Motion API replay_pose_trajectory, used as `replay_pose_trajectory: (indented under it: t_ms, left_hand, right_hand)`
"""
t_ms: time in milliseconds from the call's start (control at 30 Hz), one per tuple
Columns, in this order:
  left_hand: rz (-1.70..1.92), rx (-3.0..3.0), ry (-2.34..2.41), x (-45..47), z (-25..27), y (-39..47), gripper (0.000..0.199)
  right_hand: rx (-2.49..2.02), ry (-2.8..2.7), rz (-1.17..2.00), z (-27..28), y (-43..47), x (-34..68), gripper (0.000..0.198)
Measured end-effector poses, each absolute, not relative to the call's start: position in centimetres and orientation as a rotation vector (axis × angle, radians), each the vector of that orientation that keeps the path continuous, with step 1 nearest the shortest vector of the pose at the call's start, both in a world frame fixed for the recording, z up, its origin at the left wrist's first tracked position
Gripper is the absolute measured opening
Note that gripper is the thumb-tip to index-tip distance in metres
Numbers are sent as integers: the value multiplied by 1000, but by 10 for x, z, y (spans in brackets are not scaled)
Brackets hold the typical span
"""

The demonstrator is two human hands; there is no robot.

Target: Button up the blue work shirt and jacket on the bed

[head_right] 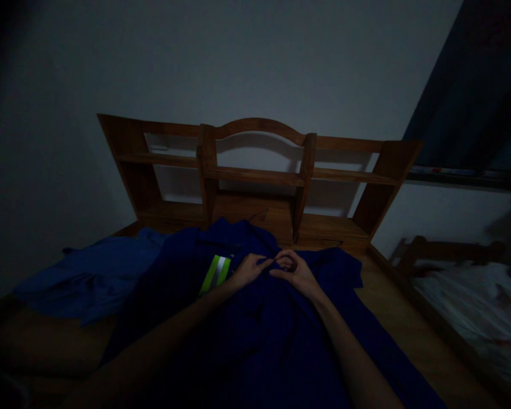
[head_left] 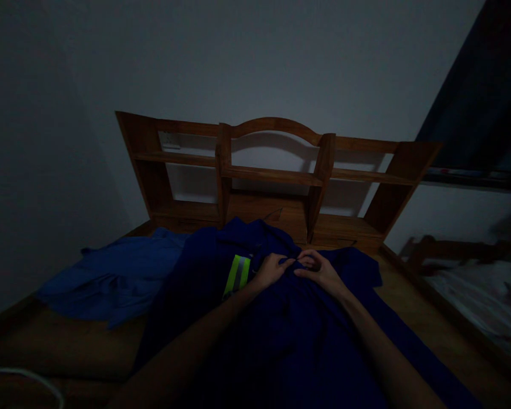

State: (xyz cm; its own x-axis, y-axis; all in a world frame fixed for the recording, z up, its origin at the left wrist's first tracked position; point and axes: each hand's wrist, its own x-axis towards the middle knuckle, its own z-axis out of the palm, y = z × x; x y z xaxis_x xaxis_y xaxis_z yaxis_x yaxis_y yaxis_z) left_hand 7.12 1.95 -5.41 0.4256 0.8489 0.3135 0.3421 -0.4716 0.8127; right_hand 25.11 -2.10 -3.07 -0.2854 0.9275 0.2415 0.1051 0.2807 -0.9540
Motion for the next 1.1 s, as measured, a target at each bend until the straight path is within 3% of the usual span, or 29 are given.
replay_pose_trajectory:
  t_ms: [300,533,967,1100]
  left_hand:
    - [1286,1778,1253,74,-48,15,47]
    - [1563,1683,1328,63,-31,13,45]
    - [1543,1683,1359,63,-35,11,45]
    - [1624,1500,1466,57,-38,20,47]
  right_hand:
    - [-1034,-1705,830,-23,-19,254,39]
    - [-1136,-1891,769,9,-39,283,52]
    - [-1381,-2149,839,11,-38,327,19]
    - [-1415,-2100,356,32,-37,308,18]
